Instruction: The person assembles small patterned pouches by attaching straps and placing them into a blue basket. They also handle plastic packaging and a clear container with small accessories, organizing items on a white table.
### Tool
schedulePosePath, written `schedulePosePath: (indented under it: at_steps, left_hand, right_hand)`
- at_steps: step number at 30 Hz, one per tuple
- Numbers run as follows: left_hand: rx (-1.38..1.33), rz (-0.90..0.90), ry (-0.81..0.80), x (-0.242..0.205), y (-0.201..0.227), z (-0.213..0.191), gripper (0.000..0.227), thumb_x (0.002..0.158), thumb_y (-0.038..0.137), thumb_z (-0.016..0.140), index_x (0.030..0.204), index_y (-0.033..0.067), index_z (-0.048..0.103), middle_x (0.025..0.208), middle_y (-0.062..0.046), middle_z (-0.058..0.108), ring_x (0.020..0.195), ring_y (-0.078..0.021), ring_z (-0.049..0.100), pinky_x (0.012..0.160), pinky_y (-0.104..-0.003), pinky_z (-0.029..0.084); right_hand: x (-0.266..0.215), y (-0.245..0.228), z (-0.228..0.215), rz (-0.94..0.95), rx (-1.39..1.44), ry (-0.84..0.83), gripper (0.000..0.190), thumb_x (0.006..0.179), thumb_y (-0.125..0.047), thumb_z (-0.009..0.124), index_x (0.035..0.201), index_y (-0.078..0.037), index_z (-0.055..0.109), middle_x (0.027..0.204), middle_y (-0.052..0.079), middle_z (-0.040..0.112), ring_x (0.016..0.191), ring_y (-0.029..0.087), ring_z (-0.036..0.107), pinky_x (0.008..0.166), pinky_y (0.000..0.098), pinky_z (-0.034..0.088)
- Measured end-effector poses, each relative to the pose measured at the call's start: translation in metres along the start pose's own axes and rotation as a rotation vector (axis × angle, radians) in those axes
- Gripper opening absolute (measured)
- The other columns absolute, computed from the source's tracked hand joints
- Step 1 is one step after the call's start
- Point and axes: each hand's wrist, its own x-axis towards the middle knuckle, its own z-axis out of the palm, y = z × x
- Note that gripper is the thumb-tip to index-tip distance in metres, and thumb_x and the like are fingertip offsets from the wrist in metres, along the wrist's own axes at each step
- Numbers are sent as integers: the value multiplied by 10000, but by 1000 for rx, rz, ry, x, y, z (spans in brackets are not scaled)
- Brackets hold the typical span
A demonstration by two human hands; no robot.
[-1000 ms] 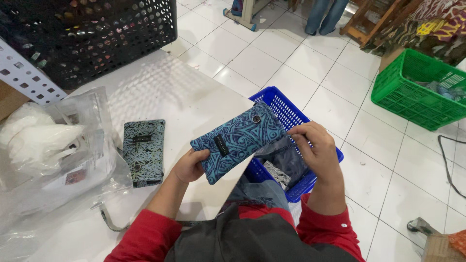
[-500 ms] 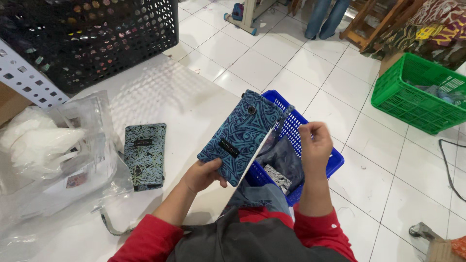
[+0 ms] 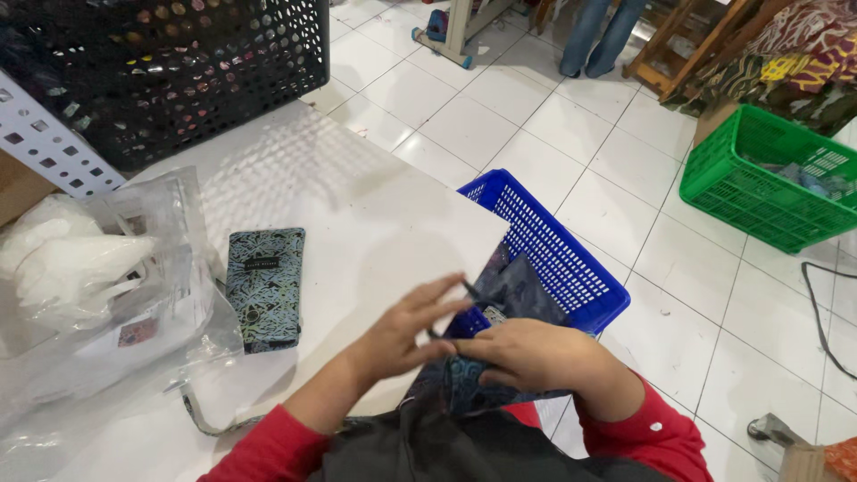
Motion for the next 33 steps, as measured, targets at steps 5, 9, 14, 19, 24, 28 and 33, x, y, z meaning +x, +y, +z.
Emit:
schedulePosePath:
  at_steps: [5, 9, 14, 19, 24, 28, 33]
  left_hand:
    - [-35, -460, -402, 22, 30, -10, 419, 898, 332, 745, 1267, 142, 693, 940, -136, 761, 824, -320, 743, 727, -366, 570]
    - [12, -558, -383, 10, 32, -62, 193, 916, 275, 740, 1001, 105, 776, 691, -93, 708, 600, -259, 700, 574, -326, 535]
    - [-364, -350, -272, -16, 58, -138, 131, 908, 161, 685, 927, 51, 752, 733, -54, 739, 604, -197, 711, 564, -345, 531]
    - [-206, -118, 191, -55, 109, -170, 107, 936, 165, 658, 967, 82, 719, 816, -65, 726, 689, -219, 693, 649, -374, 511]
    - [-10, -163, 617, -68, 115, -179, 110, 993, 158, 617, 1044, 79, 674, 889, -92, 714, 743, -217, 691, 706, -376, 518]
    - [72, -185, 859, -77, 130, -203, 114, 1039, 152, 585, 1105, 77, 639, 947, -114, 705, 786, -215, 689, 751, -377, 523]
    - [74, -166, 1073, -65, 116, -190, 122, 1097, 145, 544, 1182, 73, 594, 1020, -141, 694, 840, -212, 686, 808, -378, 530]
  right_hand:
    - [0, -12, -17, 189, -8, -104, 542, 895, -192, 691, 1411, -129, 536, 1049, 164, 692, 956, 373, 660, 805, 457, 516]
    - [-23, 8, -38, 230, -93, 300, 644, 834, -131, 697, 1459, -147, 546, 975, 145, 721, 921, 321, 699, 824, 418, 539]
    - [-59, 65, -56, 403, -156, 881, 646, 866, -45, 670, 1486, -112, 501, 1175, 255, 681, 1036, 371, 682, 903, 434, 527]
    - [-89, 143, -82, 495, -28, 1292, 550, 1067, -106, 618, 1594, -176, 474, 1161, 204, 668, 1018, 253, 640, 919, 364, 497]
    - [-73, 194, -100, 487, 55, 1134, 551, 1008, -92, 636, 1538, -183, 516, 1181, 109, 652, 1013, 189, 619, 893, 335, 507]
    - [34, 195, -65, 475, 500, 633, 613, 927, -199, 627, 1516, -282, 481, 1229, 85, 691, 1102, 201, 648, 973, 326, 509]
    - [176, 151, -12, 264, 168, 234, 558, 961, -254, 648, 1499, -285, 506, 1391, 134, 620, 1291, 303, 554, 1080, 409, 405]
